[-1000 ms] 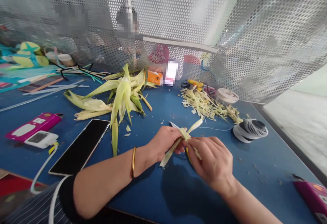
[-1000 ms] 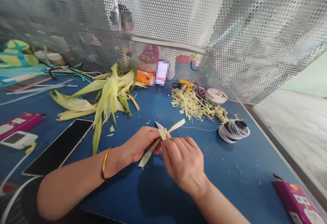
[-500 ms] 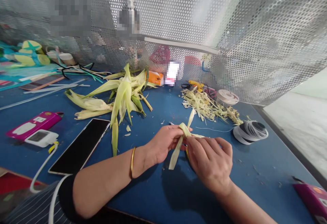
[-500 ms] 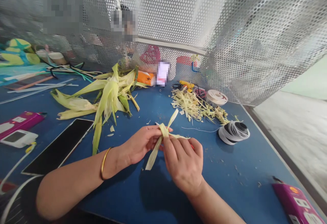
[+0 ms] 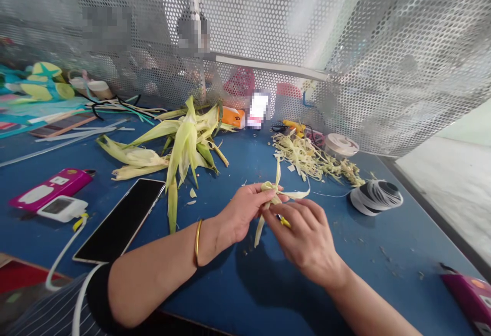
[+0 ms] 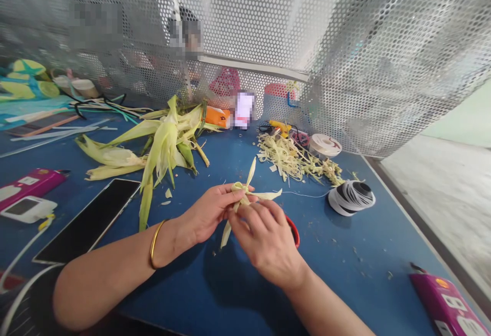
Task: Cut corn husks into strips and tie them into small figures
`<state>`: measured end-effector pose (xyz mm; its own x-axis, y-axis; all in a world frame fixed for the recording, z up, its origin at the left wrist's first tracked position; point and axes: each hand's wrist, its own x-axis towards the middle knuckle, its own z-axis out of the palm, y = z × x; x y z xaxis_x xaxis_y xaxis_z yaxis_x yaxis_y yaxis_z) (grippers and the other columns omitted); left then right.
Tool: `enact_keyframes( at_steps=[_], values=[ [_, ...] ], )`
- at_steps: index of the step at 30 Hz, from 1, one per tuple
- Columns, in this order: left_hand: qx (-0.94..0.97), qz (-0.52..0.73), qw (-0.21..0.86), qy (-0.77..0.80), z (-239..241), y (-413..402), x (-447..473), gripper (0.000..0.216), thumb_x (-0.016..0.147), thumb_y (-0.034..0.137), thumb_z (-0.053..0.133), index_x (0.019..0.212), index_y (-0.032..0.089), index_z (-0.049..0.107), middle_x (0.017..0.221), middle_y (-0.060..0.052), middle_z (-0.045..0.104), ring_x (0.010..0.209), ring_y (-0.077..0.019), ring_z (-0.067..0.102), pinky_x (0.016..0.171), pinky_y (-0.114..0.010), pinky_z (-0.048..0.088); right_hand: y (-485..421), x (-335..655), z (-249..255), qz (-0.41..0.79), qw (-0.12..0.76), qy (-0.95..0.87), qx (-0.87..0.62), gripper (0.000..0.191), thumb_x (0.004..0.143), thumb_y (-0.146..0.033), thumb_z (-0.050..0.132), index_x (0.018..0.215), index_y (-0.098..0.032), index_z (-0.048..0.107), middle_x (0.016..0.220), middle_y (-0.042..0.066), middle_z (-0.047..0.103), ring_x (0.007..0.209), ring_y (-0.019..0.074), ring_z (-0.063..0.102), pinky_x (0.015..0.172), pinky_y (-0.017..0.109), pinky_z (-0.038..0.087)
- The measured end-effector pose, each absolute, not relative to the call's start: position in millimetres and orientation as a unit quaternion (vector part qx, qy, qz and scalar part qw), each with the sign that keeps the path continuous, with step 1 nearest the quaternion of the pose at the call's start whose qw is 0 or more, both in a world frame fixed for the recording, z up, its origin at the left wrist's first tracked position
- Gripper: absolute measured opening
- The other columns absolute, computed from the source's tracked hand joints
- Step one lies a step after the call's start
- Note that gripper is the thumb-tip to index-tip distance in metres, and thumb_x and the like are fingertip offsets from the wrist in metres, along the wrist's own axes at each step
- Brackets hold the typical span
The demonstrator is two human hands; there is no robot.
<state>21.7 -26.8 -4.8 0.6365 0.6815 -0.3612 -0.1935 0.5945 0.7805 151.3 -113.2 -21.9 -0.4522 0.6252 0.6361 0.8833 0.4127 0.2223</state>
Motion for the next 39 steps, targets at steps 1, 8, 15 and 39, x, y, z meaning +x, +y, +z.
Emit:
enact_keyframes(
  at_steps=[1,8,15,39],
  values=[
    [0.363,0.268,0.829,0.330,-6,-27,22,0.015,0.079,0.020,0.070,0.091,0.011,0.072,0.088,-0.008,0.072,0.073,-0.0114,0.065,0.070,-0.021,0.049,-113,150,-23,-0.272,0.217,-0.828,-0.439,0.025,0.094,-0.011,0.050,0.111,-0.016,0.068,0.102,0.008,0.073,0.099,0.0230,0.062,0.098,0.041,0.037],
    [0.409,0.265,0.799,0.352,-13,-28,23,0.015,0.074,0.021,0.074,0.087,0.013,0.074,0.078,-0.004,0.071,0.066,-0.0097,0.062,0.064,-0.021,0.046,-112,153,-24,-0.152,0.377,-0.768,-0.496,0.015,0.092,-0.011,0.052,0.095,-0.019,0.064,0.094,0.005,0.071,0.091,0.0192,0.064,0.093,0.039,0.042],
    [0.453,0.213,0.798,0.334,-9,-30,23,0.016,0.081,0.024,0.066,0.088,0.012,0.074,0.078,-0.006,0.072,0.071,-0.0134,0.067,0.074,-0.027,0.051,-102,166,-29,0.174,0.495,-0.508,-0.683,0.017,0.090,-0.032,0.056,0.077,-0.022,0.058,0.065,-0.003,0.060,0.057,0.0133,0.054,0.054,0.025,0.042],
    [0.490,0.319,0.703,0.405,-16,-21,24,0.018,0.073,0.024,0.070,0.087,0.014,0.073,0.072,-0.001,0.066,0.062,-0.0113,0.059,0.061,-0.023,0.049,-107,157,-24,0.104,0.447,-0.702,-0.544,0.030,0.095,-0.014,0.045,0.103,-0.025,0.071,0.090,0.005,0.072,0.078,0.0157,0.068,0.070,0.026,0.052]
  ],
)
